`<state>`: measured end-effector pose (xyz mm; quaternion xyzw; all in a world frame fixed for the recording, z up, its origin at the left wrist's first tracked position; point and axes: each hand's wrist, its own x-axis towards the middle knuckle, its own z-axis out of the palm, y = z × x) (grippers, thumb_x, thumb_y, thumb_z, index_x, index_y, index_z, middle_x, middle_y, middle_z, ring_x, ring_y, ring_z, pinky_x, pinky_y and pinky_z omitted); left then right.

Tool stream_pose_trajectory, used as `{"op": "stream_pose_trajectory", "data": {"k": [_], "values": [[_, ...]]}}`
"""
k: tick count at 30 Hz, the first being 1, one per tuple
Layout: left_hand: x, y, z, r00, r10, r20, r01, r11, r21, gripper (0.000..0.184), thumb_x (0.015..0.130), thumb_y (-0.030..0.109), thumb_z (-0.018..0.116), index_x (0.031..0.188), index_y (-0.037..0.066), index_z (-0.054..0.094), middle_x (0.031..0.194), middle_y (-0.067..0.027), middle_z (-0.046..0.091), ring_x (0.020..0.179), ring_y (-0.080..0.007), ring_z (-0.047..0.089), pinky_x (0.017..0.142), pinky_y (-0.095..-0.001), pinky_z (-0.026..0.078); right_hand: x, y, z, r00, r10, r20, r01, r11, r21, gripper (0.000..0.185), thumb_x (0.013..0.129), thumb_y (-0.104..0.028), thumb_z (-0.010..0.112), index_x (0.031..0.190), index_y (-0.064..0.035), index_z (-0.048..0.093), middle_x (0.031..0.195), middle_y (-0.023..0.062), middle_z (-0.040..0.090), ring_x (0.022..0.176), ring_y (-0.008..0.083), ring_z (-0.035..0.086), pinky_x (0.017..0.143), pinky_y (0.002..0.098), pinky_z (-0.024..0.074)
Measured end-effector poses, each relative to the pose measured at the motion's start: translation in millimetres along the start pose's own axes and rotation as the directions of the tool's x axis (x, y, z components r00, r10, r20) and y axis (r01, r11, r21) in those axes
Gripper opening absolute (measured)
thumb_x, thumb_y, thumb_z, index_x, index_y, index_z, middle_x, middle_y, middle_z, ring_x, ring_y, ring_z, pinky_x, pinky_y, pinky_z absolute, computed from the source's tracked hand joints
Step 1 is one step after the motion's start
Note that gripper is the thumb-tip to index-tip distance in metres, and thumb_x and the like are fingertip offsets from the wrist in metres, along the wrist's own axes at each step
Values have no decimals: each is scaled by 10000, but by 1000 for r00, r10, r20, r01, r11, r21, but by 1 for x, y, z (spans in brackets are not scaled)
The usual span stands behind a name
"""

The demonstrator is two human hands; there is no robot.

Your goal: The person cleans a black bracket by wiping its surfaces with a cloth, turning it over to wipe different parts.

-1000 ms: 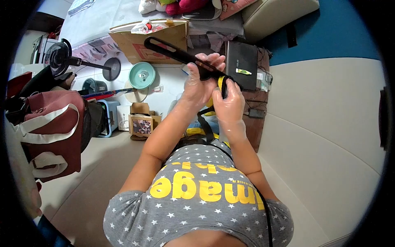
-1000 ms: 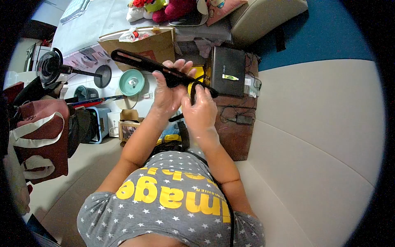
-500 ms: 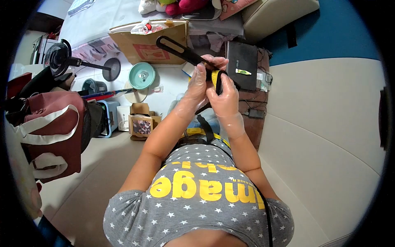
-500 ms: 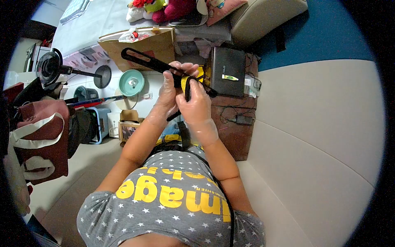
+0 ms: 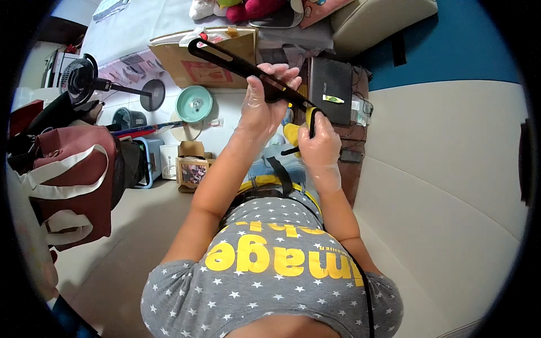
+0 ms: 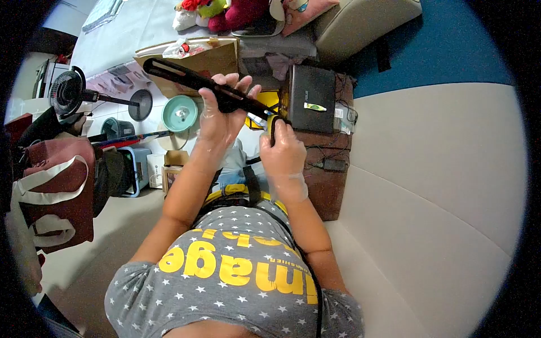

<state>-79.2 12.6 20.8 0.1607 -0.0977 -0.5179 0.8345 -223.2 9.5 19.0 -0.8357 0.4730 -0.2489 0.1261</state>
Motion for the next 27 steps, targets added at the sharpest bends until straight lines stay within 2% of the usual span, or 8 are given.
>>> {"op": "stream_pose_trajectory", "data": {"k": [6, 13, 18, 19, 21, 24, 25, 27], "values": [[3, 1, -7, 1000, -10, -24, 4, 973, -230, 408, 717, 488, 632, 942, 159, 546, 1033, 15, 585, 1074, -244, 536, 1013, -569, 313, 11, -18, -11, 999, 44, -16, -44, 999, 2, 289, 711, -158, 603, 954, -8, 556, 790, 154, 591, 641, 346, 604, 557, 431, 496], [-16, -29, -3, 982, -185, 33, 188, 962, -200, 419, 756, 511, 579, 966, 153, 522, 1062, -5, 579, 1076, -240, 531, 980, -528, 384, 17, -53, -8, 996, -88, 9, 88, 995, 37, 224, 702, -177, 630, 866, -48, 548, 740, 122, 561, 611, 313, 595, 528, 395, 492], [-8, -17, -9, 989, -136, 53, 143, 975, -170, 400, 775, 503, 566, 986, 164, 533, 1082, -7, 583, 1093, -236, 527, 977, -520, 393, 20, -52, -5, 994, -112, 6, 109, 977, 182, 187, 680, -145, 638, 806, -44, 543, 714, 115, 550, 584, 305, 580, 517, 384, 482], [-6, -14, -11, 994, -106, 1, 105, 974, -200, 410, 776, 503, 565, 1010, 167, 539, 1104, -13, 584, 1103, -243, 522, 985, -530, 381, 20, -48, -8, 993, -115, 5, 113, 977, 182, 187, 680, -145, 638, 806, -44, 543, 714, 115, 550, 584, 305, 580, 517, 384, 482], [0, -3, -12, 994, -85, -73, 58, 947, -315, 433, 776, 495, 570, 1068, 177, 551, 1163, -32, 582, 1130, -267, 509, 999, -563, 345, 17, -35, -19, 919, -363, -154, 394, 843, 366, 158, 671, -101, 622, 773, -22, 530, 682, 120, 529, 548, 311, 560, 489, 391, 466], [-4, 10, -4, 990, -127, -68, 93, 923, -374, 456, 889, 525, 368, 1151, 170, 484, 1245, -83, 522, 1140, -298, 498, 984, -572, 352, 7, -30, -31, 925, -268, -268, 345, 888, 304, 134, 667, -72, 598, 754, -5, 521, 667, 134, 515, 520, 321, 536, 461, 400, 445], [-5, 12, -5, 991, -117, -68, 84, 923, -375, 456, 889, 525, 368, 1151, 170, 484, 1245, -83, 522, 1140, -298, 498, 984, -572, 352, 3, -21, -28, 930, -248, -270, 313, 921, 233, 126, 672, -67, 583, 760, 1, 525, 679, 148, 520, 518, 332, 531, 455, 403, 442], [-9, 12, -10, 953, -206, -222, 167, 969, -183, 490, 928, 515, 264, 1173, 124, 427, 1262, -152, 491, 1137, -344, 493, 960, -552, 391, 3, -11, -22, 909, -217, -355, 288, 944, 161, 149, 671, -60, 592, 790, 9, 535, 717, 170, 537, 552, 353, 539, 493, 412, 451]]}}
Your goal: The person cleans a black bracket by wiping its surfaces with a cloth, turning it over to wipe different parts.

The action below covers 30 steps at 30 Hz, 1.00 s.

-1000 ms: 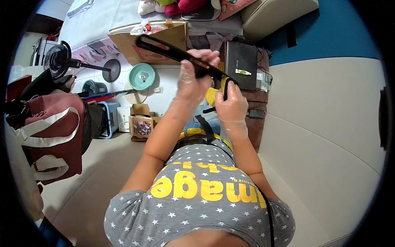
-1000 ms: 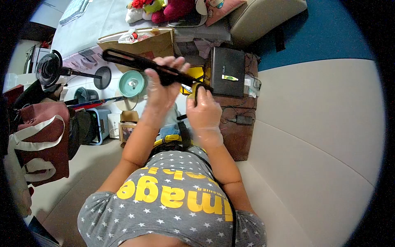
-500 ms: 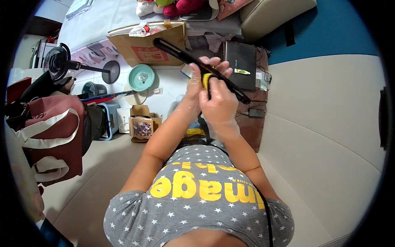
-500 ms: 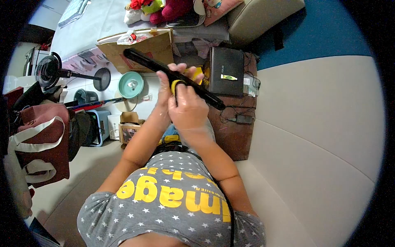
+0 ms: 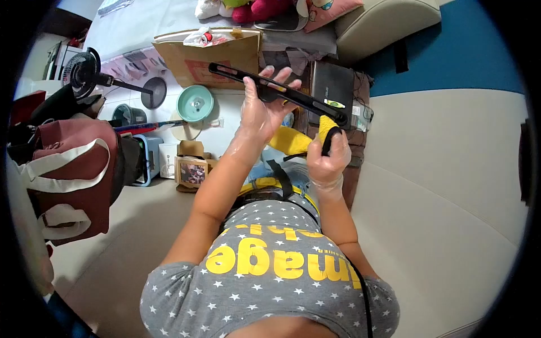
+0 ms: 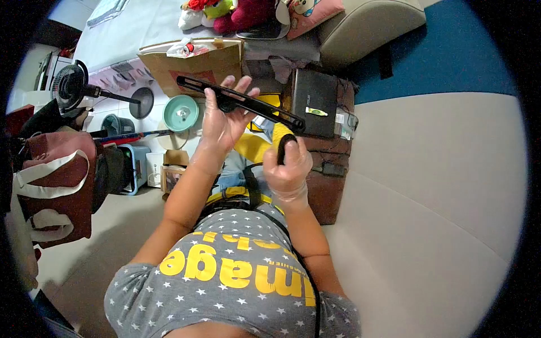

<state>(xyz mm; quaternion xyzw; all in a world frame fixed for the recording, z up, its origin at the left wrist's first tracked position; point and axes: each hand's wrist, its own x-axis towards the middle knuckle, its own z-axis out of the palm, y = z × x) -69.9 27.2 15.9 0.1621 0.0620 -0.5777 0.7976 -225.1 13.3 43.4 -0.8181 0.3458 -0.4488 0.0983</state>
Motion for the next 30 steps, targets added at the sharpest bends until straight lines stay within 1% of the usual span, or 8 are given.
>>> {"op": "stream_pose_trajectory", "data": {"k": [2, 4, 7, 19, 21, 22, 24, 30], "values": [[-1, -2, -5, 999, 13, -42, -10, 998, 64, 482, 935, 498, 269, 1166, 102, 416, 1250, -182, 490, 1132, -366, 491, 952, -540, 404, -4, 10, 1, 1000, 3, 8, -3, 1000, -22, 157, 670, -53, 597, 799, 13, 536, 726, 174, 540, 567, 361, 542, 509, 416, 456], [-4, -2, -7, 993, 23, -112, -7, 990, 139, 458, 947, 456, 297, 1132, 55, 417, 1232, -234, 484, 1115, -412, 493, 955, -515, 413, -2, 10, 1, 991, 125, 43, -125, 992, -15, 167, 665, -39, 607, 805, 16, 534, 745, 181, 545, 590, 372, 547, 528, 421, 458], [-8, -1, -14, 995, 21, -100, -8, 992, 126, 441, 950, 436, 315, 1112, 44, 434, 1235, -236, 482, 1106, -413, 499, 957, -509, 414, -1, 13, 5, 996, 81, 28, -81, 997, -7, 174, 663, -23, 609, 815, 19, 535, 757, 187, 551, 600, 381, 552, 528, 420, 457], [-13, -3, -54, 956, -11, -293, 20, 999, 29, 335, 961, 345, 381, 1054, 36, 471, 1109, -242, 566, 974, -333, 596, 843, -445, 513, -24, 25, 9, 985, -27, 172, 35, 998, -45, 197, 628, -55, 611, 789, -12, 506, 805, 196, 542, 590, 376, 526, 510, 424, 437], [-13, -2, -58, 951, 4, -308, 9, 999, 39, 317, 959, 329, 395, 1046, 37, 479, 1094, -237, 577, 954, -323, 605, 829, -436, 520, -25, 27, 5, 939, -6, 343, -7, 999, 35, 356, 689, 35, 586, 1030, 7, 488, 814, 201, 560, 625, 363, 542, 563, 389, 456], [-13, 0, -60, 948, 9, -319, 17, 997, 78, 303, 957, 306, 406, 1050, 30, 487, 1087, -237, 580, 994, -318, 589, 855, -446, 506, -27, 29, 9, 936, -5, 351, -8, 999, 36, 356, 689, 35, 586, 1030, 7, 488, 814, 201, 560, 625, 363, 542, 563, 389, 456], [-14, 2, -64, 941, 13, -338, 28, 993, 114, 289, 955, 284, 416, 1054, 24, 495, 1081, -238, 583, 1034, -314, 573, 881, -456, 492, -32, 34, 17, 954, -68, 292, 29, 990, 137, 222, 620, -68, 610, 788, -34, 470, 763, 163, 510, 548, 340, 509, 469, 390, 429], [-13, 4, -71, 928, 30, -370, 33, 986, 163, 272, 932, 265, 472, 1062, 28, 498, 1056, -217, 602, 919, -274, 623, 782, -406, 543, -27, 37, 22, 928, -160, 336, 112, 981, 156, 242, 619, -97, 627, 793, -37, 470, 806, 154, 519, 578, 330, 533, 485, 373, 449]]}}
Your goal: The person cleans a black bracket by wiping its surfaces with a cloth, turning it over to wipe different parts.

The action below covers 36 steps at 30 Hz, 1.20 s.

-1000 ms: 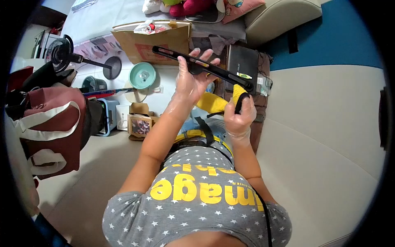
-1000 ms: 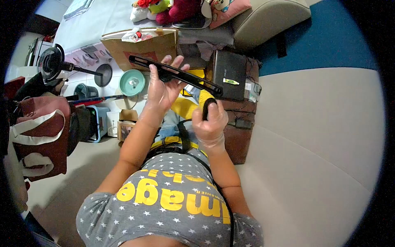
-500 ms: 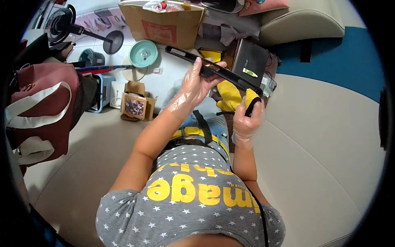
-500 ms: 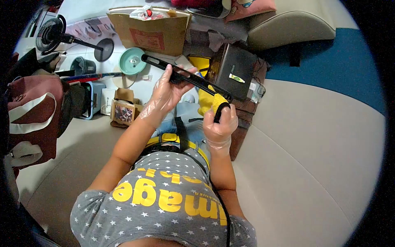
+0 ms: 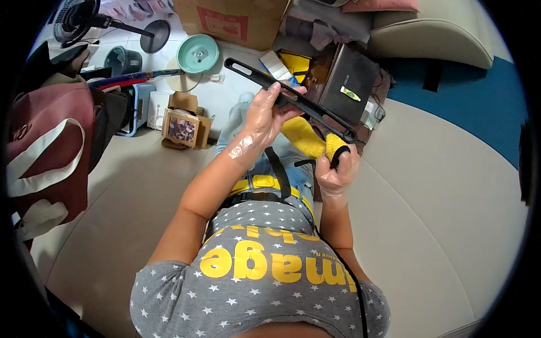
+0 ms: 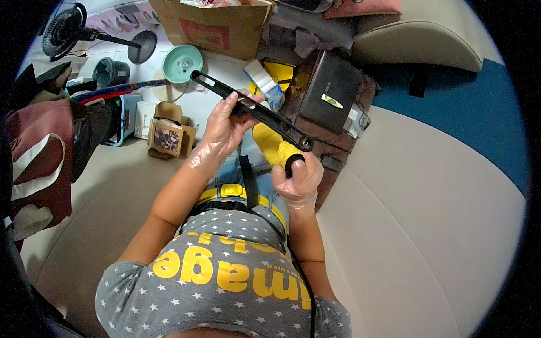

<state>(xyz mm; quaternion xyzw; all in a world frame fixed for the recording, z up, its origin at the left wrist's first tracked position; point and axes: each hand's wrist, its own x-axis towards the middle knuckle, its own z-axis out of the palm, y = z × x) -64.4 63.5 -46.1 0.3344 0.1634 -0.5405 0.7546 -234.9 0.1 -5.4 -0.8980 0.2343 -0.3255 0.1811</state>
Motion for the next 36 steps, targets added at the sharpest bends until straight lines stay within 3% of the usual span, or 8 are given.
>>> {"op": "stream_pose_trajectory", "data": {"k": [8, 10, 12, 19, 21, 27, 33, 36], "values": [[4, -1, -7, 992, 92, -82, -87, 994, 71, 221, 906, 261, 507, 860, 46, 517, 959, -181, 625, 801, -280, 639, 707, -396, 562, 6, 3, 7, 999, 16, 50, -15, 1000, -9, 230, 614, -71, 604, 801, -23, 480, 851, 181, 546, 588, 339, 540, 495, 389, 459], [5, 0, -8, 990, 93, -110, -84, 992, 91, 217, 905, 257, 506, 859, 44, 508, 925, -170, 624, 779, -278, 640, 694, -398, 566, 11, -1, 7, 997, 29, 67, -27, 999, -38, 221, 608, -60, 597, 793, -20, 482, 837, 182, 551, 581, 340, 538, 492, 390, 458], [4, 0, -8, 986, 96, -136, -81, 990, 112, 214, 904, 252, 506, 858, 43, 499, 890, -159, 622, 756, -276, 641, 681, -399, 569, 14, -3, 8, 983, 147, 110, -155, 986, 67, 198, 590, 1, 558, 786, -7, 532, 777, 174, 560, 583, 371, 526, 526, 404, 436], [-1, 4, 0, 947, 172, -273, -117, 971, 208, 193, 889, 235, 517, 893, 48, 472, 829, -106, 581, 696, -234, 630, 622, -405, 574, 5, 9, 18, 987, 108, 118, -121, 986, 111, 200, 603, -37, 595, 783, 10, 524, 740, 170, 547, 563, 341, 544, 492, 378, 462], [-2, 4, 2, 938, 187, -293, -120, 965, 234, 185, 886, 231, 519, 896, 52, 471, 830, -98, 574, 690, -228, 626, 617, -405, 573, 0, 9, 21, 997, 68, 21, -68, 997, 27, 222, 599, -39, 610, 800, 23, 538, 754, 179, 556, 574, 344, 559, 492, 370, 469], [-8, -4, 5, 941, 219, -259, -144, 949, 280, 195, 882, 238, 527, 907, 52, 478, 852, -90, 586, 747, -216, 620, 629, -397, 566, -2, 5, 19, 990, 125, 72, -123, 992, -28, 241, 597, -47, 625, 813, 28, 549, 771, 184, 564, 573, 344, 566, 508, 379, 475], [-23, -13, 13, 979, 197, -61, -171, 941, 293, 230, 897, 265, 521, 965, 46, 540, 954, -128, 633, 857, -191, 617, 711, -352, 554, -2, 2, 16, 975, 183, 127, -184, 983, -2, 229, 601, -52, 627, 807, 19, 555, 773, 183, 565, 571, 358, 556, 504, 385, 466], [-27, -19, 15, 986, 163, 37, -167, 954, 248, 194, 890, 211, 542, 999, 56, 502, 1029, -146, 615, 922, -213, 602, 772, -373, 538, -4, 4, 18, 985, 156, 70, -159, 987, 28, 225, 601, -50, 621, 803, 20, 549, 774, 188, 563, 571, 364, 553, 505, 391, 466]]}}
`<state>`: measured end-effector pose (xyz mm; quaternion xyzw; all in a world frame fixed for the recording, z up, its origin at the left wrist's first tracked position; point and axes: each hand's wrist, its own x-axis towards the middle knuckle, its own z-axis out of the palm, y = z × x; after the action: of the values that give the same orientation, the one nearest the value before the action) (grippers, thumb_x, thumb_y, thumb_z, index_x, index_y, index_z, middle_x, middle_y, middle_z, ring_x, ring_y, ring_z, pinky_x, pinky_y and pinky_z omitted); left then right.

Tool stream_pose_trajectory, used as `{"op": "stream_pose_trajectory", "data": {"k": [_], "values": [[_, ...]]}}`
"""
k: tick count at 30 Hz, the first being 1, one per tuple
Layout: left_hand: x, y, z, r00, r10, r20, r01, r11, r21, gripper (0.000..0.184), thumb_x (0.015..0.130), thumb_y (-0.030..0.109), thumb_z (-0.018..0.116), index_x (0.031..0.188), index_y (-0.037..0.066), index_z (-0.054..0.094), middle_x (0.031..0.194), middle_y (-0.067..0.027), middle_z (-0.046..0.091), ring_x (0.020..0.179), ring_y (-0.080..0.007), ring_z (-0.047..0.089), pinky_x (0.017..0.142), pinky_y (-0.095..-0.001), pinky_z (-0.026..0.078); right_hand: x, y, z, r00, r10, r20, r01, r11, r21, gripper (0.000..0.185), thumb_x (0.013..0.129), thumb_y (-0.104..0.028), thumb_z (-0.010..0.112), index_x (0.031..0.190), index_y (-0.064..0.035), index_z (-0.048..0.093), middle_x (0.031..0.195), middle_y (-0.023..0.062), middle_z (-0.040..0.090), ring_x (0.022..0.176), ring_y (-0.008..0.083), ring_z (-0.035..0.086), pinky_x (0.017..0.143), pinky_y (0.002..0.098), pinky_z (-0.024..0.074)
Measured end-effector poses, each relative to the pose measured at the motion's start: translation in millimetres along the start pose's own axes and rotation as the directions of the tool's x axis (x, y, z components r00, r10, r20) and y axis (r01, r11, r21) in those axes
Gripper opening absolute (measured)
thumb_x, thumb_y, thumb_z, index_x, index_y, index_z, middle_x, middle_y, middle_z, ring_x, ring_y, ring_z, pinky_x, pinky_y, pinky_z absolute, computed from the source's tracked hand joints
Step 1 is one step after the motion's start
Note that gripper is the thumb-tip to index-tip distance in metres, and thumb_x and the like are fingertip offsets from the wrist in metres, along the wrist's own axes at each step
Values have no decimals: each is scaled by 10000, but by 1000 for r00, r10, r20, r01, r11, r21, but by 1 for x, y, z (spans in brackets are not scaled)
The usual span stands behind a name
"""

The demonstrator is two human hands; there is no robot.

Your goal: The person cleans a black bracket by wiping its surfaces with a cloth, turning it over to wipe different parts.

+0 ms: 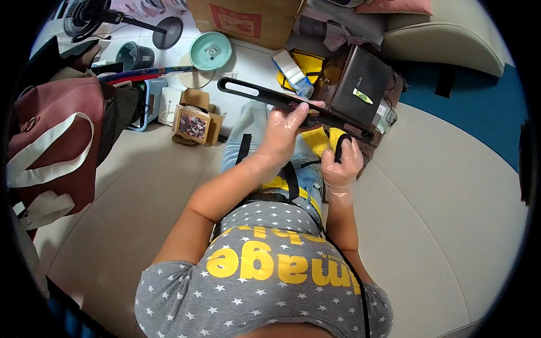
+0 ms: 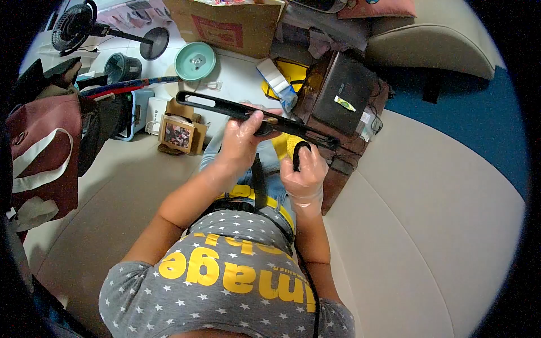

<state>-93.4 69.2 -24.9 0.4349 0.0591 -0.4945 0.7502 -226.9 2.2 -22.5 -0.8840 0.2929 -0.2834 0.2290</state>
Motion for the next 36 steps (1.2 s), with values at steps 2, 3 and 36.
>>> {"op": "stream_pose_trajectory", "data": {"k": [2, 3, 36], "values": [[0, -5, -2, 995, 12, 97, -9, 999, -33, 180, 877, 121, 551, 1023, 77, 456, 1080, -157, 589, 974, -237, 584, 825, -414, 521, -1, 1, -1, 1000, -3, -14, 4, 1000, 17, 222, 601, -49, 617, 800, 20, 545, 775, 189, 563, 572, 363, 554, 506, 392, 467], [-1, -7, -4, 995, 11, 97, -8, 999, -32, 180, 877, 121, 551, 1023, 77, 456, 1080, -157, 589, 974, -237, 584, 825, -414, 521, -1, 1, -1, 1000, 2, -29, -1, 1000, 15, 217, 601, -48, 612, 794, 19, 539, 774, 188, 562, 574, 360, 556, 509, 391, 470], [6, 0, -23, 986, -117, 122, 101, 986, 132, 708, 870, 645, 296, 1223, 55, 461, 1120, -176, 575, 1063, -242, 534, 889, -428, 419, 12, 2, -11, 986, 126, 105, -114, 987, -112, 263, 627, -59, 633, 888, -36, 609, 798, 124, 569, 624, 326, 590, 548, 380, 496]]}}
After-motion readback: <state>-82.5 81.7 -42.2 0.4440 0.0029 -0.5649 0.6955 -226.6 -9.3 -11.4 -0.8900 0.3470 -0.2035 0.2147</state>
